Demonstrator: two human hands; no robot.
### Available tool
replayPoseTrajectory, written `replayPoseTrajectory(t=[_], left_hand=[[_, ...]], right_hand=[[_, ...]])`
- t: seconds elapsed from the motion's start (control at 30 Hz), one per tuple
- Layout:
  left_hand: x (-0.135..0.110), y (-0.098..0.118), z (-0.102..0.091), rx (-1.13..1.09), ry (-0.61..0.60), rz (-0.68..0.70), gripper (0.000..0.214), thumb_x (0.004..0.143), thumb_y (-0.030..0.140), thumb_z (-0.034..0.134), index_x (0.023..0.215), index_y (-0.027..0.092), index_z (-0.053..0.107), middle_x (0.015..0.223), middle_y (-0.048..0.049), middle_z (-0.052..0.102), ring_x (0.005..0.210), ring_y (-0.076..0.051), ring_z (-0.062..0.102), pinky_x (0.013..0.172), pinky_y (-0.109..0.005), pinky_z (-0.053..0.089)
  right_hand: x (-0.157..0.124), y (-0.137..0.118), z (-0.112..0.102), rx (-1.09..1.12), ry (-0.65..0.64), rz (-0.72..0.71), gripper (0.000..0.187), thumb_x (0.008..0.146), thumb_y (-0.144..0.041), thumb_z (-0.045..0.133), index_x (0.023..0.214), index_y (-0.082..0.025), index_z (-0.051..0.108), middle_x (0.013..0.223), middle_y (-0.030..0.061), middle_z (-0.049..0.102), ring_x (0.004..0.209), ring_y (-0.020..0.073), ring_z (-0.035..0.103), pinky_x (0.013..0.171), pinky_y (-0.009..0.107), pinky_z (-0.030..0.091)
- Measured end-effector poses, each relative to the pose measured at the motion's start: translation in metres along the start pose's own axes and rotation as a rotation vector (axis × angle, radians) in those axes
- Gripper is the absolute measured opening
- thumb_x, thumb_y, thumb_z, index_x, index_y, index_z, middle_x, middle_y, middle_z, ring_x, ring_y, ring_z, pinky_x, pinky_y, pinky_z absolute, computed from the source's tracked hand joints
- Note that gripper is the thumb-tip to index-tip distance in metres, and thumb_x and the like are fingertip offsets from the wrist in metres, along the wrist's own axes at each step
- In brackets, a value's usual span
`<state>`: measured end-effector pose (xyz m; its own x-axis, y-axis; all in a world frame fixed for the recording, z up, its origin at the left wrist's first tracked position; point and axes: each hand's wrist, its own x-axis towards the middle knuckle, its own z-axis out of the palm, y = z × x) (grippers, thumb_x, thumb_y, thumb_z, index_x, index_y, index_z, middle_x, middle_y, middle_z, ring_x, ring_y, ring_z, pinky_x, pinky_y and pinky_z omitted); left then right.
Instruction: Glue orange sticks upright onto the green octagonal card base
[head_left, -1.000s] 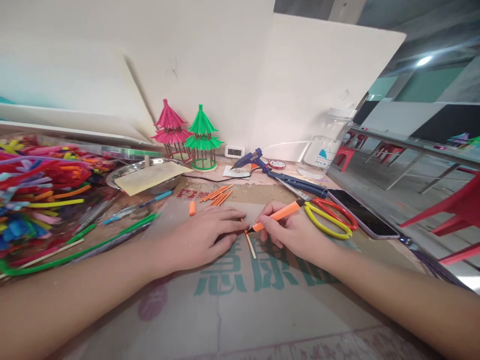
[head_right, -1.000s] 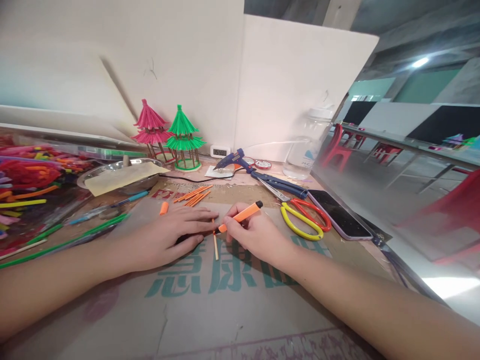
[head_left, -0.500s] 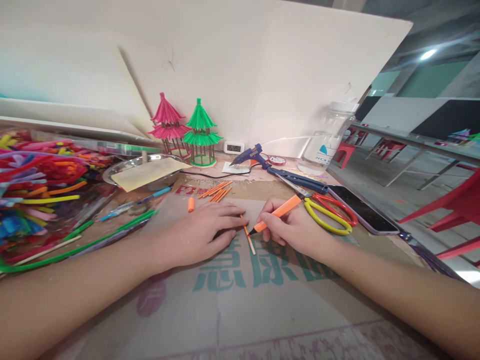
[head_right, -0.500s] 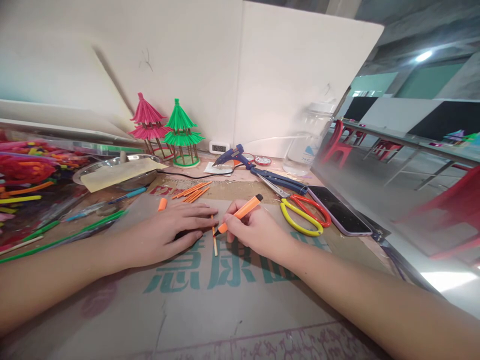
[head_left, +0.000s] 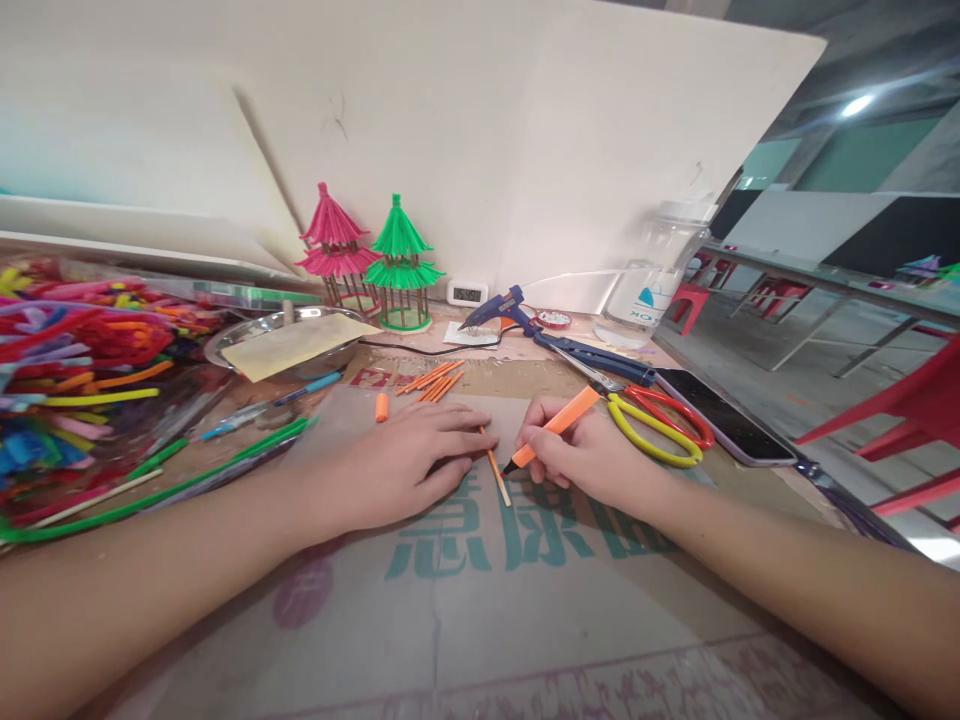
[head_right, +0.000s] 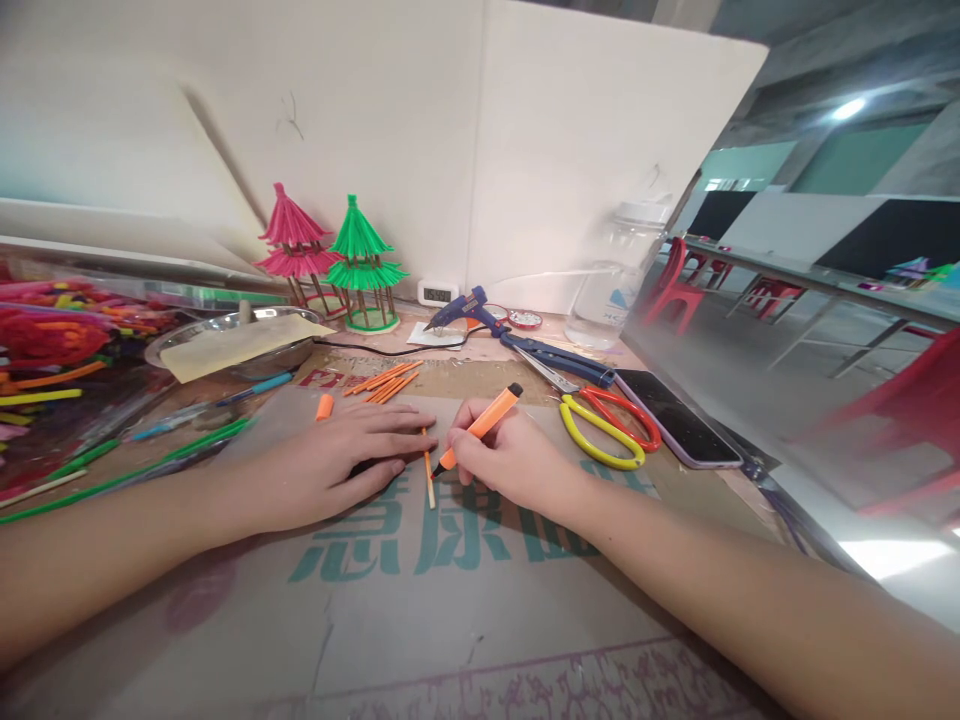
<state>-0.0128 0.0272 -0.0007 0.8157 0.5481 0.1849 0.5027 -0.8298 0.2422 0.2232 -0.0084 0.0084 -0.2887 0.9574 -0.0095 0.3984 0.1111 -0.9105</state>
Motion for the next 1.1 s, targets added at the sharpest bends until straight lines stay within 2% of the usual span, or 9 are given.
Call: replayPoseTrajectory(t=[0.23, 0.53, 0.83, 1.1], left_hand=[[0.0011, 0.0018, -0.0015, 0.016, -0.009, -0.001, 0.043, 0.101, 0.027, 0.042, 0.14, 0.026, 0.061, 0.151, -0.0066, 0.054, 0.14, -0.028, 0.049, 0.117, -0.049, 0.039], [0.0014, 0.0017, -0.001, -0.005, 0.001, -0.01, 0.041, 0.101, 0.027, 0.044, 0.137, 0.026, 0.063, 0.151, -0.0063, 0.054, 0.14, -0.027, 0.049, 0.118, -0.049, 0.037], [0.0001, 0.0019, -0.0018, -0.004, 0.012, 0.01, 0.042, 0.1, 0.027, 0.043, 0.136, 0.024, 0.064, 0.147, -0.0077, 0.057, 0.138, -0.029, 0.051, 0.115, -0.05, 0.042], [0.0009, 0.0008, -0.0003, -0.02, 0.019, -0.014, 0.041, 0.1, 0.029, 0.044, 0.136, 0.025, 0.064, 0.147, -0.0065, 0.058, 0.139, -0.027, 0.051, 0.116, -0.048, 0.041]], right_hand=[[-0.0002, 0.002, 0.0032, 0.001, 0.037, -0.036, 0.017, 0.091, -0.036, 0.054, 0.083, -0.022, 0.053, 0.062, -0.0048, 0.061, 0.046, 0.0083, 0.045, 0.046, 0.022, 0.036], [-0.0018, -0.0009, 0.0006, 0.039, -0.06, 0.013, 0.016, 0.089, -0.029, 0.054, 0.075, -0.022, 0.049, 0.055, -0.0046, 0.06, 0.043, 0.0073, 0.043, 0.044, 0.02, 0.032], [0.0005, 0.0014, 0.0029, 0.02, 0.043, -0.019, 0.018, 0.091, -0.037, 0.054, 0.083, -0.022, 0.052, 0.063, -0.0047, 0.061, 0.046, 0.0075, 0.045, 0.044, 0.02, 0.035], [-0.0005, -0.0008, 0.0004, 0.041, -0.044, 0.052, 0.016, 0.085, -0.031, 0.057, 0.074, -0.022, 0.049, 0.054, -0.0047, 0.06, 0.041, 0.007, 0.041, 0.041, 0.019, 0.031]])
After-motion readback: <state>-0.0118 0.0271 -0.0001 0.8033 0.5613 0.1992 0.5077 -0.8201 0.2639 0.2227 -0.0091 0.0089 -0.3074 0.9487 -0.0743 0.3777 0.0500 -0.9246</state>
